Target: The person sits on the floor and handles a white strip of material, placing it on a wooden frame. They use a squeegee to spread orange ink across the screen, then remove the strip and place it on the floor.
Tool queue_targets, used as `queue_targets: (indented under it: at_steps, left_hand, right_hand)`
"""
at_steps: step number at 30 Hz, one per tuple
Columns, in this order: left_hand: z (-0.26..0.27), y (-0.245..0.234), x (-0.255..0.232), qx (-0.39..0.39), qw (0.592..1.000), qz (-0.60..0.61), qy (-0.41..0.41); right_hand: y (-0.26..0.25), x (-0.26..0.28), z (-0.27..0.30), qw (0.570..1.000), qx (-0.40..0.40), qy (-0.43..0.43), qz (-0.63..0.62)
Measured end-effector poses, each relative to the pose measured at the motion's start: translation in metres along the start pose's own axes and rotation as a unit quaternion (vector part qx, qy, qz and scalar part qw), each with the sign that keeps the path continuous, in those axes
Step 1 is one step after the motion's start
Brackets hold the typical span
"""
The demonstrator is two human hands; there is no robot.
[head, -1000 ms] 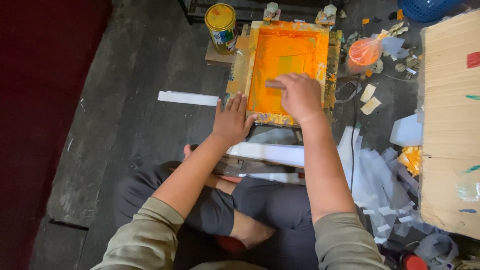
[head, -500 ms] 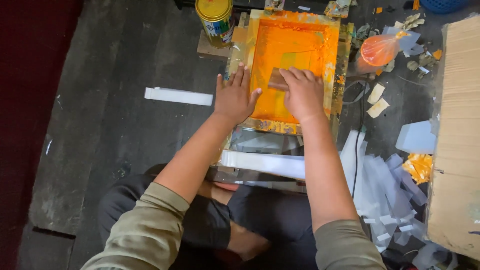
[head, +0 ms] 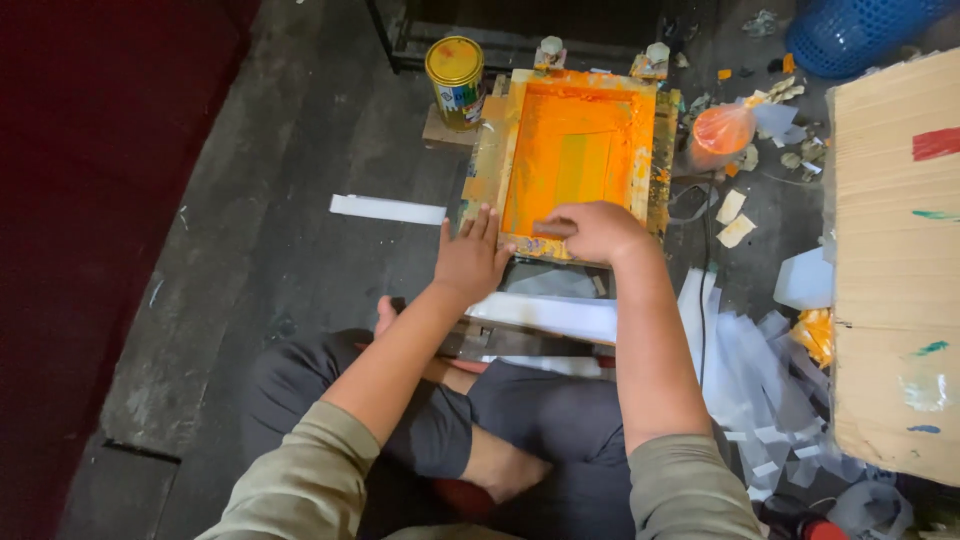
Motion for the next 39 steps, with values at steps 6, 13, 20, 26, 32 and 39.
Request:
queue_targets:
  at_steps: [6,13,20,26,32,39]
  left_hand:
    - [0.016,0.006,-0.001,0.008,1.0,0.006,-0.005]
    - [-0.012,-0.001,-0.002,-0.015,0.999,0.032,0.023]
    - [-0.075,-0.012,0.001,-0.042,0.999,0.0,0.022]
    - [-0.102,-0.019,0.001,-0.052,0.999,0.006,0.015]
    - [-0.092,-0.017,0.001,-0.042,0.999,-0.006,-0.004]
    - [-0.044,-0.002,0.001,-0.026,1.0,-0.005,0.005]
  right_hand:
    - [0.006,-0.009,-0.005,1.0,-0.018,0.007,0.005]
    - [-0.006,-0.033,-0.027,0.994,-0.11,-0.003,0.013]
    - [-0.007,-0.057,-0.063,0.932,-0.345,-0.021,0.105]
    - [0.022,-0.075,-0.096,0.946,-0.301,-0.019,0.116]
    - [0.008,-0.053,-0.074,0.969,-0.235,-0.025,0.078]
    - [-0.007,-0.016,-0.027,0.998,-0.051,-0.014,0.025]
Point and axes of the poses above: each hand's wrist, its own z-axis away from the middle knuckle, its own y-axis out of the palm, x = y × z, the point moved 6 cm from there along -z, towards the middle knuckle, and after that the axes turned 13 degrees about z, right-handed, at the moved point
